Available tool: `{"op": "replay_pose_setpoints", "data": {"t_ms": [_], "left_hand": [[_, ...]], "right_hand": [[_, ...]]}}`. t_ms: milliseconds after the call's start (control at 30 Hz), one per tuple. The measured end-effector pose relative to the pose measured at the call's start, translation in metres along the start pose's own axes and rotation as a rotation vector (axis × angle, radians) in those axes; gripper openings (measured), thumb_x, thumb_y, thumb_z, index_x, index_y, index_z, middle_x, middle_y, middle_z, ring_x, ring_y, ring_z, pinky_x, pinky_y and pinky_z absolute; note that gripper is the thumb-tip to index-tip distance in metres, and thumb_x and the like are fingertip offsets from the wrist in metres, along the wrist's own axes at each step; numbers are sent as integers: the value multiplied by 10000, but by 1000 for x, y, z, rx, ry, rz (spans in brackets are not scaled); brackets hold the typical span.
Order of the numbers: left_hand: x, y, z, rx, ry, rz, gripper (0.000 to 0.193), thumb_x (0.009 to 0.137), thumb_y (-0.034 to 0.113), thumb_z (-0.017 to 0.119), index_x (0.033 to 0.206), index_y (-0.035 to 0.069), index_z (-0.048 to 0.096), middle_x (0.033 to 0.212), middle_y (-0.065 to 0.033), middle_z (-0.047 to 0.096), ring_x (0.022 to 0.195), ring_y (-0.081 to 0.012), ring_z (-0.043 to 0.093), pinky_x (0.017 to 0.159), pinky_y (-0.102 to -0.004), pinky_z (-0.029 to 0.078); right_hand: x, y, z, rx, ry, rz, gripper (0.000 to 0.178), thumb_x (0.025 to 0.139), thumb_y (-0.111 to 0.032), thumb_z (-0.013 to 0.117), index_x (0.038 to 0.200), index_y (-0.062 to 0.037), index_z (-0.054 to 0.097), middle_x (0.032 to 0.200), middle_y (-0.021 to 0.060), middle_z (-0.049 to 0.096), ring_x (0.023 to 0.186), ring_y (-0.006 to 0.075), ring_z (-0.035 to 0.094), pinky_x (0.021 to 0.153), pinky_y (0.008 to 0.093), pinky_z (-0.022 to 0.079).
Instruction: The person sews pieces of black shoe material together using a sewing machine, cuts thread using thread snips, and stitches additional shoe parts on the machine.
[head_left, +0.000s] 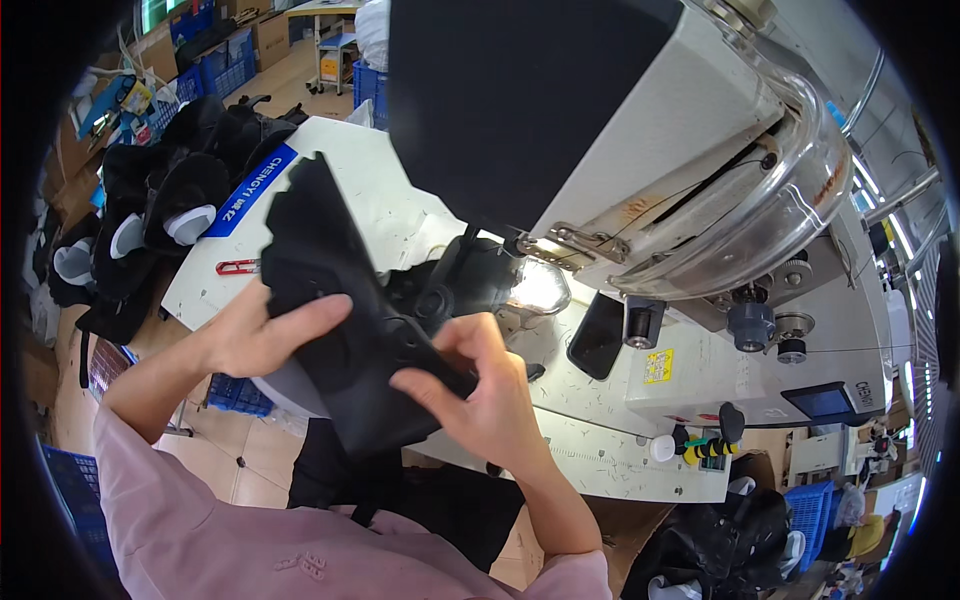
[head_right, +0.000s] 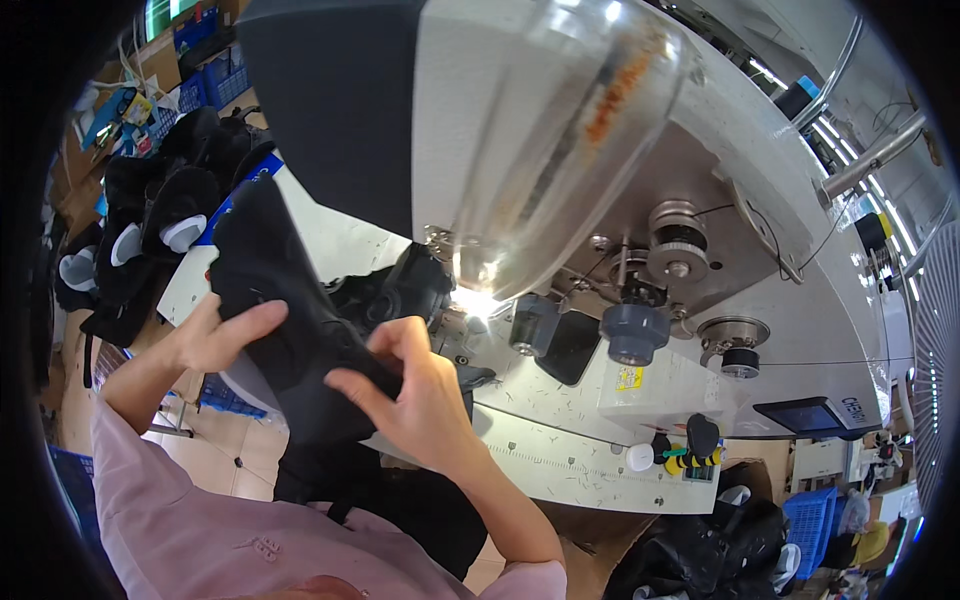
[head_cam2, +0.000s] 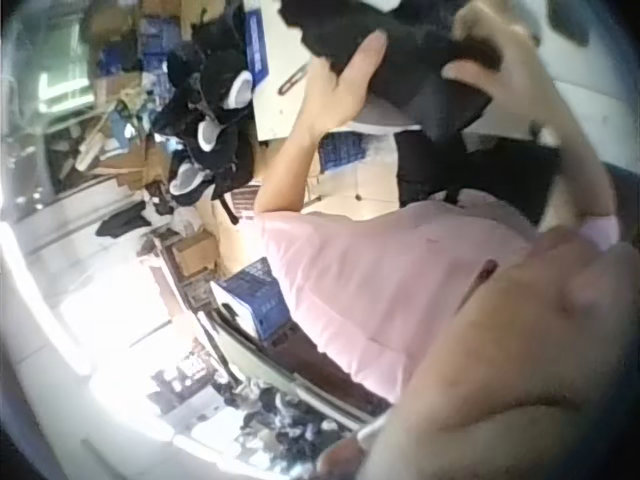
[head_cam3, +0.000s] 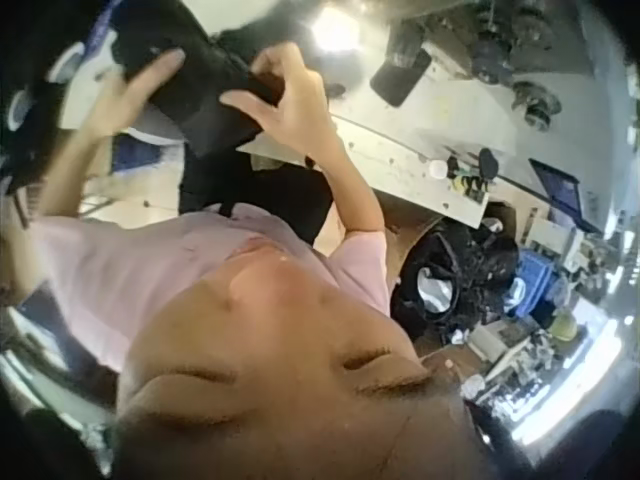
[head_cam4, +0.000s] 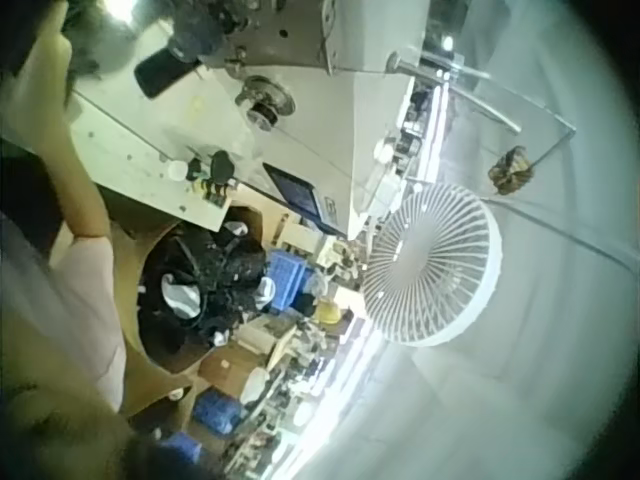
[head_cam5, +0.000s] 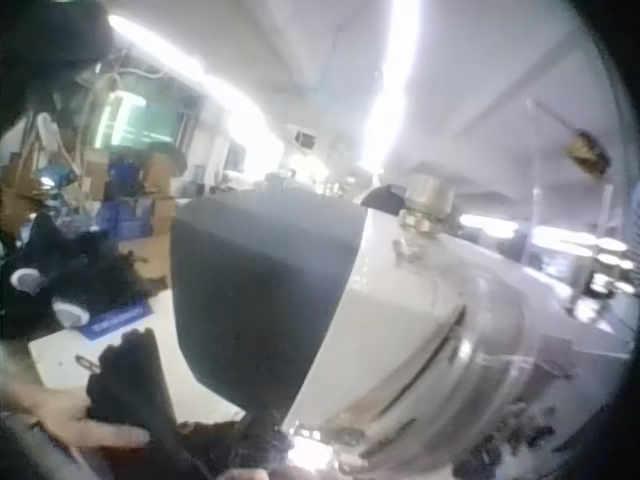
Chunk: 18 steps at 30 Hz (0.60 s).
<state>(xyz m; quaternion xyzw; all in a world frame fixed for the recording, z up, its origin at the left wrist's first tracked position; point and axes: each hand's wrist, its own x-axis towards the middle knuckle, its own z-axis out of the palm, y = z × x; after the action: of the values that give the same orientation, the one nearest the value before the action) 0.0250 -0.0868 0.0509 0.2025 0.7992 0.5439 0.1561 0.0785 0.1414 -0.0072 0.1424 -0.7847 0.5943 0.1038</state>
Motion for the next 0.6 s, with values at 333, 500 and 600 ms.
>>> {"op": "replay_pose_setpoints", "data": {"t_ms": [333, 500, 600], "left_hand": [[-4, 49, -24, 43, -165, -123, 299, 907, 153, 621, 1138, -31, 581, 972, -57, 645, 900, -123, 585, 799, -275, 469], [38, 32, 8, -54, -164, -62, 301, 942, 183, 610, 1150, -29, 559, 987, -42, 637, 911, -101, 578, 793, -263, 471], [59, 11, 36, -163, 9, 180, 306, 965, 207, 584, 1142, -40, 549, 985, -43, 626, 917, -86, 562, 792, -257, 470]], "right_hand": [[-10, 17, 23, 549, -367, 205, 240, 887, -182, 678, 947, 33, 592, 713, 39, 532, 688, 74, 461, 596, 265, 401], [-3, 4, -32, 232, -92, 178, 163, 902, -113, 648, 960, 39, 650, 868, 31, 641, 795, 61, 559, 689, 228, 461], [0, 22, -46, 23, 109, 112, 204, 893, -107, 656, 1034, 38, 671, 898, 27, 656, 791, 76, 575, 704, 215, 465]]}}
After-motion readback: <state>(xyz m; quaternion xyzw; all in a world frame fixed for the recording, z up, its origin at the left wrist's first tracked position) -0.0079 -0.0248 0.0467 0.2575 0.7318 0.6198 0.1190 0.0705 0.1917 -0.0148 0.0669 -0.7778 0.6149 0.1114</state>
